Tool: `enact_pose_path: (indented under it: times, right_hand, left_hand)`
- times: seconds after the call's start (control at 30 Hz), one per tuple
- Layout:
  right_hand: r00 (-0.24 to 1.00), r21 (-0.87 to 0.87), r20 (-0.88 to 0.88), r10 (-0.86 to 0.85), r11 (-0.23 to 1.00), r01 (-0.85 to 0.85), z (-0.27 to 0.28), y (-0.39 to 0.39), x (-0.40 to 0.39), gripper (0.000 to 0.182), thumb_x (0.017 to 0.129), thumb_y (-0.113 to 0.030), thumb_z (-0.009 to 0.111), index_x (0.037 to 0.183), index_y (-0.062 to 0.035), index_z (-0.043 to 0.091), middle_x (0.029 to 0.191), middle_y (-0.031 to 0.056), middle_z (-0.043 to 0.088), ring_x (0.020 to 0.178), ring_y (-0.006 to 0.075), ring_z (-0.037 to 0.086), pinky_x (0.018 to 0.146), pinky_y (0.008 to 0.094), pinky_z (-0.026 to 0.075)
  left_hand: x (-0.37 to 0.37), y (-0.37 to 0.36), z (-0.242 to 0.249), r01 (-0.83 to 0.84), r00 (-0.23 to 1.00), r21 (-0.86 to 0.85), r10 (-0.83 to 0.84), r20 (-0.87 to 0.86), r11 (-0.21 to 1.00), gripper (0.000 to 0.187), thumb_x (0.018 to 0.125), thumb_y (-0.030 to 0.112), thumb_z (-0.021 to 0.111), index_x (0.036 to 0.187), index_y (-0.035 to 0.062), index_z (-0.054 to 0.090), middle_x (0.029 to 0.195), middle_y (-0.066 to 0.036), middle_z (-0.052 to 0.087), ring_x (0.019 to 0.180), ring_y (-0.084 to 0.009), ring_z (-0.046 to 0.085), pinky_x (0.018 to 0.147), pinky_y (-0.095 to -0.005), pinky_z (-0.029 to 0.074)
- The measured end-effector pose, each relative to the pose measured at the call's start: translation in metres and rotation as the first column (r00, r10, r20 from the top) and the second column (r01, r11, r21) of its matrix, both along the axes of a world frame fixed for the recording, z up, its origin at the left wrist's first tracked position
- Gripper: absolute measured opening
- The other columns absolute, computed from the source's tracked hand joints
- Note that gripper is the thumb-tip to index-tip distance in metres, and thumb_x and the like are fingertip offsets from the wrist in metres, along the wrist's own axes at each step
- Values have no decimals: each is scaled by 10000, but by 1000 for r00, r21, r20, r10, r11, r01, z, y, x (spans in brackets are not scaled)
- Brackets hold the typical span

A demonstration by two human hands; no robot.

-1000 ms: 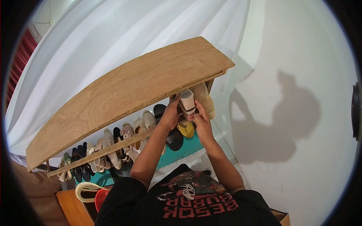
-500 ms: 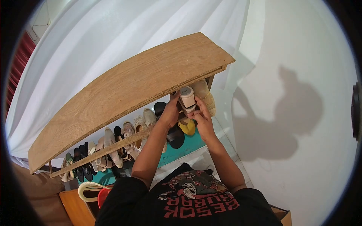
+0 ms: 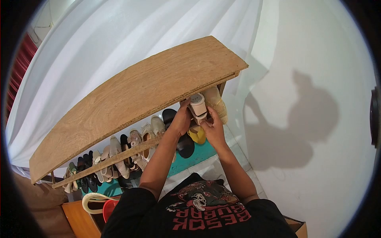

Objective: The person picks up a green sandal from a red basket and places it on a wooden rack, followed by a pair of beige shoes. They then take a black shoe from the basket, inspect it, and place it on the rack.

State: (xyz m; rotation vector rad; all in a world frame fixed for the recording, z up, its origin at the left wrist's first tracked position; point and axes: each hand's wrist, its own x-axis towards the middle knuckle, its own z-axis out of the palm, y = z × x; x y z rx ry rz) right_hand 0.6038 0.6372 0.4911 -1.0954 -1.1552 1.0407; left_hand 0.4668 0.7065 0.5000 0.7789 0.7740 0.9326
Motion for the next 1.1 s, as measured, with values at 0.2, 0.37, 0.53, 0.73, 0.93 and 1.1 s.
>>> enact_pose_path:
  times: [0.2,0.37,0.53,0.73,0.93,1.1]
  right_hand:
    - [998,-17,39,-42,999,43,7,-5,2,580,860,46,613,1406,24,420,1319,126,542,979,145,595,849,276,518]
    - [997,26,4,-80,996,80,-4,-4,2,564,832,75,574,1378,48,439,1263,149,577,976,165,635,797,297,563]
    - [994,-2,81,-75,997,76,8,-10,2,560,832,65,586,1374,43,448,1258,148,580,898,141,621,796,286,560]
    - [993,1,69,-98,995,98,0,-6,4,542,818,70,608,1342,32,477,1246,133,586,888,133,616,768,273,537]
    - [974,92,160,-159,985,146,-9,-6,7,509,816,69,613,1306,-7,497,1191,117,588,813,146,583,725,298,501]
    - [949,110,295,-114,990,85,-3,-13,11,497,833,79,605,1308,-6,482,1185,89,586,789,114,569,728,263,496]
  left_hand:
    - [-3,-3,5,55,992,-13,-53,117,998,670,994,512,457,1483,101,256,1477,-137,399,1379,-266,378,1153,-452,275]
    - [-2,-8,19,135,988,-16,-133,79,991,631,995,484,463,1464,95,297,1464,-131,415,1369,-265,388,1147,-454,285]
    - [0,-6,4,95,982,-12,-92,162,995,645,984,484,480,1463,85,314,1461,-131,425,1367,-267,392,1154,-444,276]
    - [2,-6,-5,31,995,22,-33,89,999,739,941,605,446,1464,90,368,1429,-129,476,1311,-286,465,1129,-478,306]
    - [-11,-6,-11,-34,992,-47,39,122,998,774,958,609,437,1507,87,279,1419,-159,455,1295,-312,470,1105,-481,356]
    - [-16,-4,2,-191,958,-166,220,182,967,673,1018,552,387,1502,109,234,1468,-180,341,1346,-334,402,1141,-495,325]
